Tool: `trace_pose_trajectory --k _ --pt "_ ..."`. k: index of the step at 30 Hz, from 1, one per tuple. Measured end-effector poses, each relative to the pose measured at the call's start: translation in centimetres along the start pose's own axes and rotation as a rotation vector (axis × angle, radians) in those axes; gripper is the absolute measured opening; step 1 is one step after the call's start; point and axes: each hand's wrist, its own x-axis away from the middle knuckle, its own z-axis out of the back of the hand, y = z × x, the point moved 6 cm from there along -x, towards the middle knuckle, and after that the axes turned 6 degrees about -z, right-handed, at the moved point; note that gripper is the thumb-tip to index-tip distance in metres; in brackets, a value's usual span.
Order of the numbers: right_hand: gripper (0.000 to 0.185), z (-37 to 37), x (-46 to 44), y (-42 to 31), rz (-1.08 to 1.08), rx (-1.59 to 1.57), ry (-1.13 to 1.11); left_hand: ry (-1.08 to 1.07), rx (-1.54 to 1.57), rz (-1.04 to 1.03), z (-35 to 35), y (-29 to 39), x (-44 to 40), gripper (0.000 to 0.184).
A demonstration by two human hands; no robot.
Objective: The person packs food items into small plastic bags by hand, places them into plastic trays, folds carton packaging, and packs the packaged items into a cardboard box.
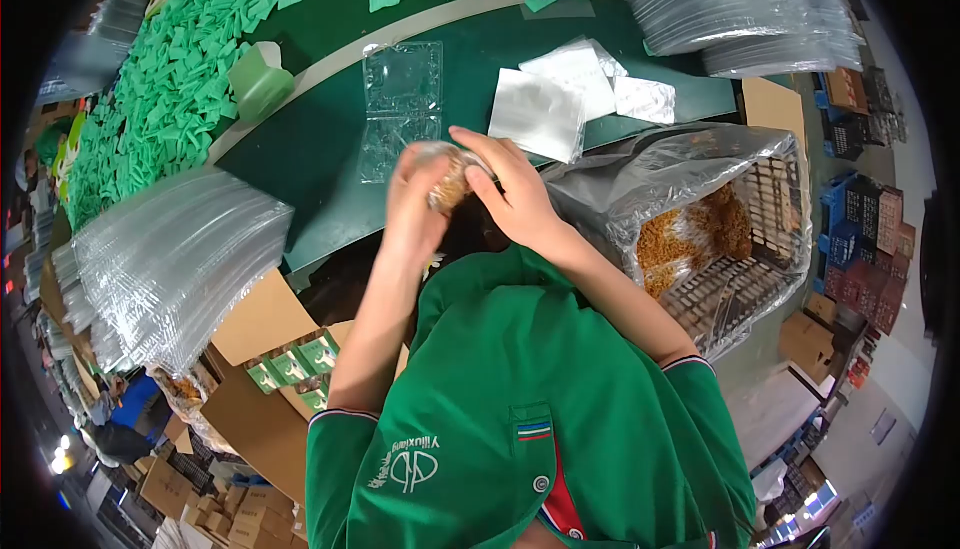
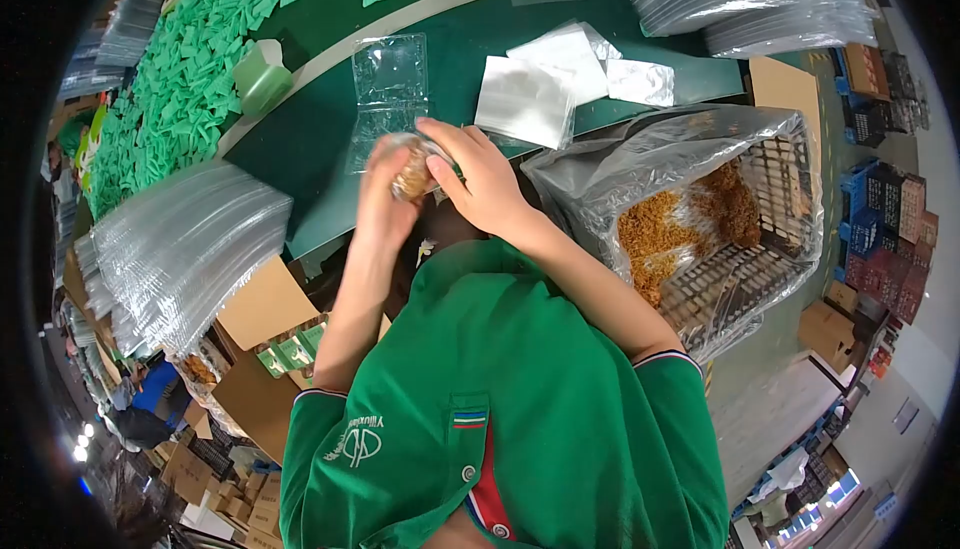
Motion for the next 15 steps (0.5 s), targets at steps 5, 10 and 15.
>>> trace_pose_trajectory --k 5,10,15 --pt "0.034 -0.6 1.5 4.2 -0.266 0.088 -0.064 0.05 -0.983 -0.337 1.9 4.9 -5.1 0.024" --pt "0.026 -1.8 3.0 7.2 -0.423 0.153 -0.188 -0.21 -1.896 -0.633 2.5 1.5 -8.1 0.031" --pt "0.022 -1.2 3.5 8.0 -0.411 0.175 -0.14 -0.185 -1.922 -0.874 4.8 -0.9 -7.3 0.021"
